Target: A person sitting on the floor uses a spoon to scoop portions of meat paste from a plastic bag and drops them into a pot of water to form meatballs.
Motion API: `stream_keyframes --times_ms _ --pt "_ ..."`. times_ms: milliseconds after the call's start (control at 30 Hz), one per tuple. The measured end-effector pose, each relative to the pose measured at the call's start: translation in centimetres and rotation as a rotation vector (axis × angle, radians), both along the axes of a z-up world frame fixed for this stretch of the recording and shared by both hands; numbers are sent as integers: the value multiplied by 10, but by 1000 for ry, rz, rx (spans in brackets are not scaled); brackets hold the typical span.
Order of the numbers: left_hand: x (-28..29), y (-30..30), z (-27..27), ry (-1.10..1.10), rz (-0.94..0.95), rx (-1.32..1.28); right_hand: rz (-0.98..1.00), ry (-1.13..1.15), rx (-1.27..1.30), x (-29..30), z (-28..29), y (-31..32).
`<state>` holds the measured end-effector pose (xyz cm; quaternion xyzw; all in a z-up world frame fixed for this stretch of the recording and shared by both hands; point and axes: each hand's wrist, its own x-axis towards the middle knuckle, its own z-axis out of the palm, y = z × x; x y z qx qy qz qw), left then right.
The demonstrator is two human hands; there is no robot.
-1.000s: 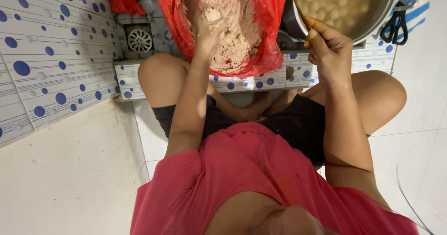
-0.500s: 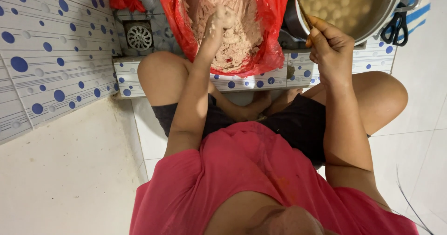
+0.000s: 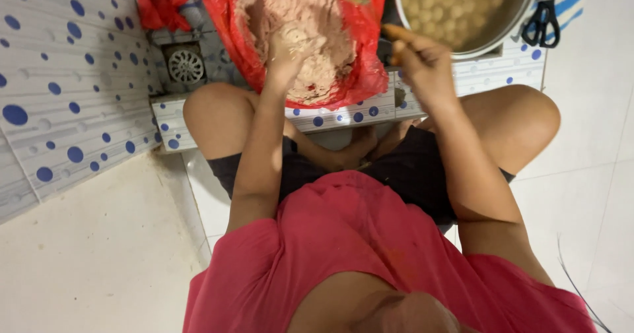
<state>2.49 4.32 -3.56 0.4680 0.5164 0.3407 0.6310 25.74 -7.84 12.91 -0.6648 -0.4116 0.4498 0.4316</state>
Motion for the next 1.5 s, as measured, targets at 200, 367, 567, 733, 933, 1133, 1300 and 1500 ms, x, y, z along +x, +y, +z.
stream_keyframes --times_ms 200,367,567,733,933,1133,1300,1500 --pt "-3 -6 32 222 -45 295 72 47 -109 -29 2 2" --pt "5 -7 37 -195 -110 247 51 516 -29 -27 -18 1" --pt "7 -3 -17 -224 -21 195 -31 534 25 -18 -8 -2" --pt "13 -18 91 -216 -127 383 -25 517 49 -22 -1 -10" --pt "4 -18 74 -66 -19 328 -45 461 78 -38 16 -20" --pt "-10 -21 106 -39 -94 338 -124 387 67 -40 60 -51" --pt "-11 -24 127 73 -192 -148 -191 358 194 -38 100 -96" --pt "-18 -39 157 -68 -241 109 -239 281 212 -51 134 -124"
